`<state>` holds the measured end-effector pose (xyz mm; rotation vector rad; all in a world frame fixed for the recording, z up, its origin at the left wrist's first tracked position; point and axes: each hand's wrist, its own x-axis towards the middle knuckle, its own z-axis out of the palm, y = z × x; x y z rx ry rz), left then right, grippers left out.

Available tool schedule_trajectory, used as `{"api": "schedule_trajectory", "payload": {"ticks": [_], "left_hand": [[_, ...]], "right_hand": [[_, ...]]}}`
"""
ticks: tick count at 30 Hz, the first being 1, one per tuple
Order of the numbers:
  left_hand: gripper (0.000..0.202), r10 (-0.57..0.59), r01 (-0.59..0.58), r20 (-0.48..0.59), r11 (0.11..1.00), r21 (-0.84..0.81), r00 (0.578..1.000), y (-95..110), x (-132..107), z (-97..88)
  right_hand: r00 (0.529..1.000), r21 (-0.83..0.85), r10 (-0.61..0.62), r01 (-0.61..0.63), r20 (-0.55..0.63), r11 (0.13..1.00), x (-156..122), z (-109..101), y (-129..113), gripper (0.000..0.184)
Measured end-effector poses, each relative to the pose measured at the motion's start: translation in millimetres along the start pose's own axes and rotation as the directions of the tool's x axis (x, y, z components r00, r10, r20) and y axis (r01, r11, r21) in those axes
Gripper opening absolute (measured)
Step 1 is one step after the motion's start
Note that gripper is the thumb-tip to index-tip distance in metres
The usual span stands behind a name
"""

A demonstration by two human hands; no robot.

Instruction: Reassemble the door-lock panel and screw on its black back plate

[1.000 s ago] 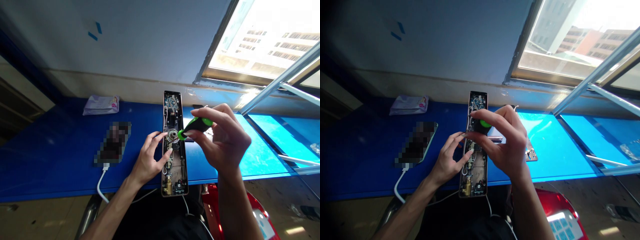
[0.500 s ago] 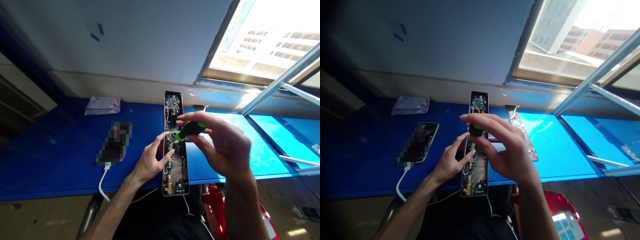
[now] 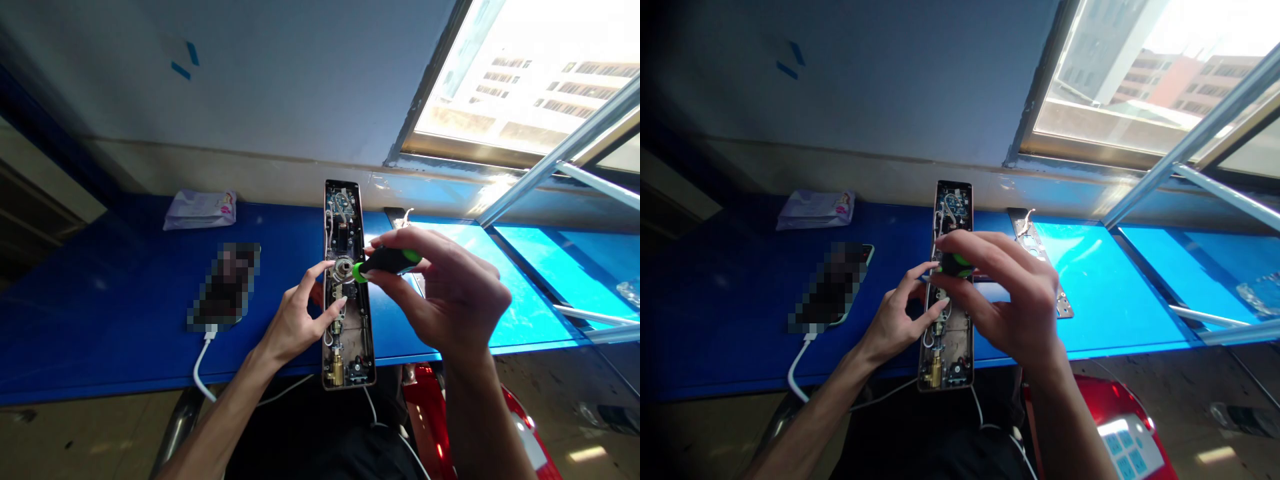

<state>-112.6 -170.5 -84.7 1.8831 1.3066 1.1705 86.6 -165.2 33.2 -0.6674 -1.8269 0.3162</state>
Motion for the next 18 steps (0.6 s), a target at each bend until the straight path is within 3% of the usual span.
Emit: {"api": "schedule_trajectory", "payload": {"ticks": [2,4,8,12,18], "left_hand": [[0.059,-0.005,0.005,0.006,1.000,-0.007,1.000,0.3,0.1,0.1],[0.060,-0.009,0.009,0.010,1.000,-0.011,1.000,0.0,0.3,-0.3],[0.063,-0.026,0.026,0.014,1.000,-0.008,1.000,-0.9,0.7,-2.0],[0.067,-0.038,0.038,0.020,0.999,-0.011,0.999,-0.7,0.9,-2.4],[0.070,-0.049,0.049,0.021,0.998,-0.026,0.999,-0.4,0.9,-1.3]], "right_hand": [[1.000,0.051,0.026,-0.027,0.014,0.998,-1.2,-1.5,0.2,0.049],[0.993,0.126,0.011,-0.025,0.113,0.992,-1.1,-2.2,-1.8,0.050],[0.971,0.131,-0.116,0.090,0.209,0.987,1.3,2.1,-9.6,0.039],[0.976,0.062,-0.144,0.135,0.163,0.989,3.1,9.4,-11.7,0.033],[0.999,-0.046,-0.053,0.053,0.006,0.998,0.2,12.3,-5.4,0.035]]}}
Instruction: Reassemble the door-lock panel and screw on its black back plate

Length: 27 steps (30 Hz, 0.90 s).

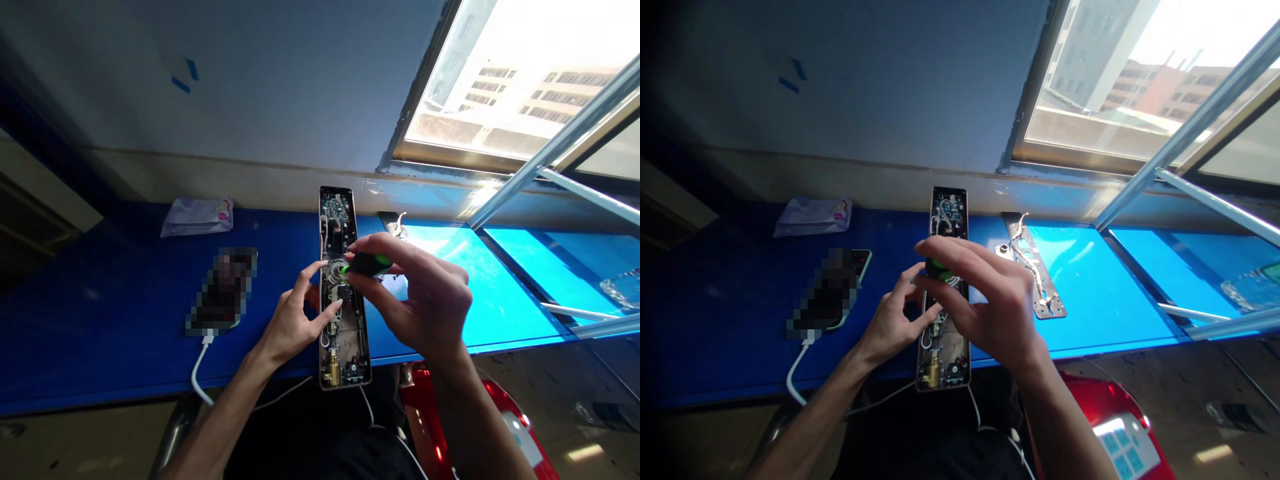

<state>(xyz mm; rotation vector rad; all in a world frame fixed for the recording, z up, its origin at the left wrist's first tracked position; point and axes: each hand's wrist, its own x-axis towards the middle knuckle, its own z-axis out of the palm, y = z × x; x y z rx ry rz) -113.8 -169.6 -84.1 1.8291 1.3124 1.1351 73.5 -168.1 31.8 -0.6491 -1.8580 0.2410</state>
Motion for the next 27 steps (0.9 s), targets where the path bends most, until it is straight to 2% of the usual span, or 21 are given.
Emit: {"api": "schedule_trajectory", "payload": {"ticks": [7,10,12,14,15,16,17,19,20,22,27], "left_hand": [[0.077,-0.016,0.017,0.048,1.000,-0.012,0.999,2.7,0.2,-1.7],[0.078,-0.012,0.013,0.058,1.000,-0.003,0.998,3.8,-0.2,-3.4],[0.081,-0.007,0.004,0.044,0.999,0.054,0.999,4.5,-0.5,-5.0],[0.082,-0.006,0.004,0.021,0.993,0.117,1.000,6.0,-0.3,-6.4],[0.081,-0.007,0.006,0.007,0.990,0.141,1.000,7.1,0.3,-6.8],[0.080,-0.004,0.005,-0.010,0.988,0.157,1.000,8.4,1.2,-6.9],[0.078,0.002,0.003,-0.028,0.985,0.171,1.000,9.9,2.4,-6.6],[0.074,0.008,0.003,-0.058,0.980,0.197,0.998,12.8,5.4,-4.8],[0.073,0.008,0.006,-0.066,0.977,0.212,0.998,14.0,7.0,-3.4],[0.070,0.010,0.007,-0.069,0.970,0.244,0.998,16.1,10.1,0.2],[0.071,0.084,-0.066,-0.047,0.951,0.304,0.995,19.3,17.2,9.8]], "right_hand": [[0.995,-0.091,0.100,-0.101,-0.019,0.991,-10.3,-8.7,15.7,0.051],[0.976,-0.101,0.147,-0.164,-0.159,0.981,-10.8,-13.7,19.6,0.051],[0.925,-0.033,0.184,-0.206,-0.331,0.978,-10.7,-17.1,20.5,0.049],[0.823,0.079,0.283,-0.281,-0.493,0.956,-12.9,-21.2,23.1,0.047],[0.768,0.143,0.364,-0.343,-0.526,0.929,-15.4,-23.5,26.0,0.047],[0.720,0.208,0.460,-0.416,-0.519,0.885,-18.9,-25.9,30.2,0.047],[0.684,0.266,0.565,-0.501,-0.462,0.824,-23.4,-27.8,35.5,0.048],[0.631,0.327,0.726,-0.649,-0.274,0.687,-34.3,-29.5,48.7,0.051],[0.612,0.321,0.767,-0.700,-0.191,0.638,-40.2,-28.7,55.6,0.055],[0.595,0.290,0.797,-0.748,-0.108,0.598,-51.5,-24.0,68.5,0.057],[0.579,0.152,0.815,-0.803,-0.026,0.576,-71.8,-8.5,88.4,0.058]]}}
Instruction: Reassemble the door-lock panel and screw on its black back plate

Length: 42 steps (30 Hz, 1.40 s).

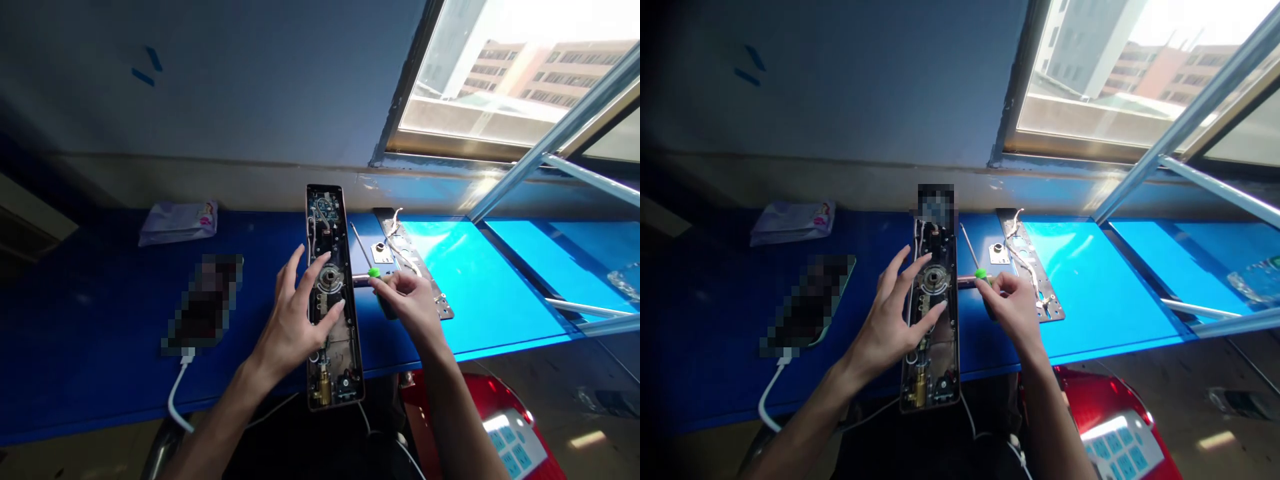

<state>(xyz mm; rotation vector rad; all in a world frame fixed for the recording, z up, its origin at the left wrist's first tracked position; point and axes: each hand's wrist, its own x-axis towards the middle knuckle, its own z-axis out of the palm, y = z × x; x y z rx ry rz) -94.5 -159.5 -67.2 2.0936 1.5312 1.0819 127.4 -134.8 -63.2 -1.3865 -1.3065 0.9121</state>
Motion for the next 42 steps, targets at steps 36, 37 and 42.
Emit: {"api": "schedule_trajectory", "payload": {"ticks": [36,37,42], "left_hand": [[0.016,0.300,-0.300,0.018,0.943,0.141,0.954,7.0,47.9,-17.4],[0.016,0.311,-0.311,0.020,0.942,0.128,0.950,5.3,47.2,-18.5],[0.019,0.332,-0.332,0.016,0.937,0.110,0.943,1.1,47.1,-23.7]], "right_hand": [[0.935,-0.546,-0.078,0.269,0.346,0.794,16.0,5.8,11.9,0.018],[0.933,-0.546,-0.075,0.269,0.351,0.794,16.6,5.2,11.3,0.018],[0.926,-0.551,-0.061,0.274,0.373,0.788,19.7,2.7,6.8,0.018]]}}
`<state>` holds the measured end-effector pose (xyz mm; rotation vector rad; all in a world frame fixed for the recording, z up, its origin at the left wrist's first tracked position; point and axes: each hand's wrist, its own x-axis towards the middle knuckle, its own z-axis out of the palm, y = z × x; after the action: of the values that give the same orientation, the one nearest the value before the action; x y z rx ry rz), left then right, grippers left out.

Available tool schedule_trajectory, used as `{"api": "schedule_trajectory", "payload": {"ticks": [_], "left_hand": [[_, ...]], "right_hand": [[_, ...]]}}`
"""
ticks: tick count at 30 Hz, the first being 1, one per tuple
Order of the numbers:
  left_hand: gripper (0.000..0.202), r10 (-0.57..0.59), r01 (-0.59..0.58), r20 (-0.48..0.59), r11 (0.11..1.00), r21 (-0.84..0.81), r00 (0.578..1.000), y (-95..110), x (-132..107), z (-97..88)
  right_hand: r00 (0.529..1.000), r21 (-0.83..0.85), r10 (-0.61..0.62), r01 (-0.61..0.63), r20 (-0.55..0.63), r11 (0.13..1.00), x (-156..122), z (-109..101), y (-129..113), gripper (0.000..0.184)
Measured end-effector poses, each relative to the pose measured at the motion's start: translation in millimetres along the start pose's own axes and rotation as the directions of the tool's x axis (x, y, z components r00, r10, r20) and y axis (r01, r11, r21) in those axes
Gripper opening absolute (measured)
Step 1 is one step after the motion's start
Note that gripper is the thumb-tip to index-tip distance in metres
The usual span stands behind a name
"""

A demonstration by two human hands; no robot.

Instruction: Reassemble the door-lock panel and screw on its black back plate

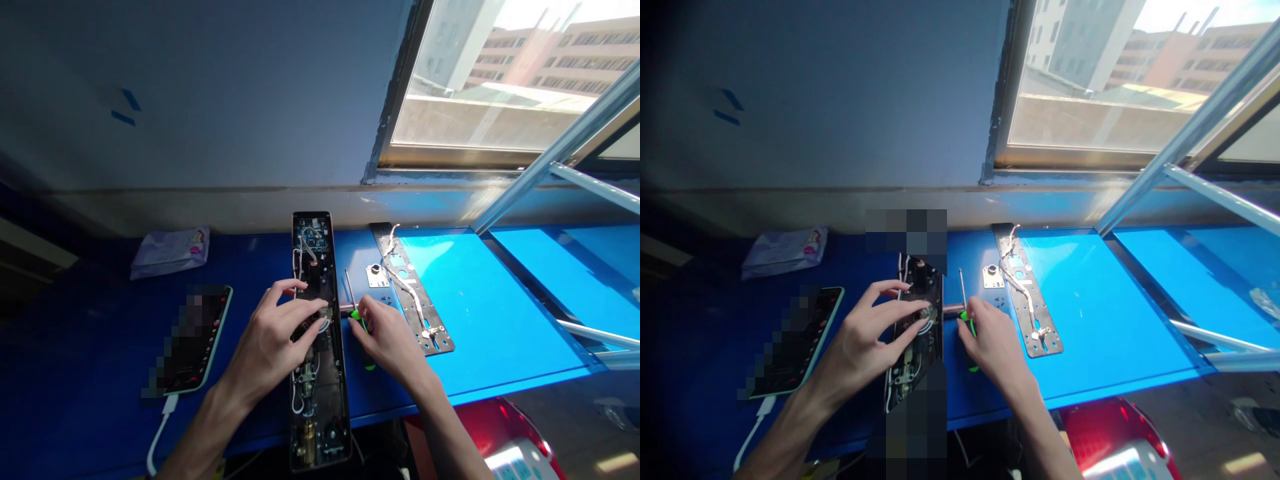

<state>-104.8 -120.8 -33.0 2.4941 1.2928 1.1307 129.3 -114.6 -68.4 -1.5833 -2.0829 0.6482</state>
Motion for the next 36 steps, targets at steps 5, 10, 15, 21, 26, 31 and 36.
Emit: {"api": "schedule_trajectory", "payload": {"ticks": [5,10,15,21,26,31,36], "left_hand": [[0.021,0.055,-0.055,0.039,0.998,-0.005,0.998,-0.7,0.8,-1.8],[0.024,0.096,-0.097,0.055,0.995,0.017,0.994,-0.3,0.0,-4.2],[0.027,0.083,-0.085,0.036,0.995,0.053,0.996,3.7,5.2,-4.5],[0.023,0.097,-0.098,0.033,0.994,0.046,0.995,17.1,36.4,9.0],[0.024,0.099,-0.121,0.226,0.989,0.086,0.969,19.2,57.8,27.5],[0.023,0.092,-0.134,0.272,0.981,0.140,0.958,13.5,64.0,39.2],[0.023,0.082,-0.116,0.245,0.985,0.125,0.966,8.9,63.3,40.9]], "right_hand": [[1.000,-0.012,-0.009,0.009,0.020,1.000,0.8,-3.1,-1.2,0.017],[0.999,-0.016,-0.025,0.025,0.038,1.000,0.2,-2.3,-2.3,0.019],[1.000,-0.008,-0.022,0.022,0.013,1.000,-0.9,-7.7,-3.4,0.023],[0.991,0.010,0.009,-0.008,-0.130,1.000,16.2,-35.3,12.7,0.011],[0.972,-0.047,-0.013,0.002,-0.235,0.999,44.9,-59.5,39.4,0.014],[0.975,-0.101,-0.091,0.071,-0.205,0.992,66.3,-65.6,58.4,0.026],[0.982,-0.129,-0.147,0.131,-0.119,0.983,81.4,-54.5,70.7,0.034]]}}
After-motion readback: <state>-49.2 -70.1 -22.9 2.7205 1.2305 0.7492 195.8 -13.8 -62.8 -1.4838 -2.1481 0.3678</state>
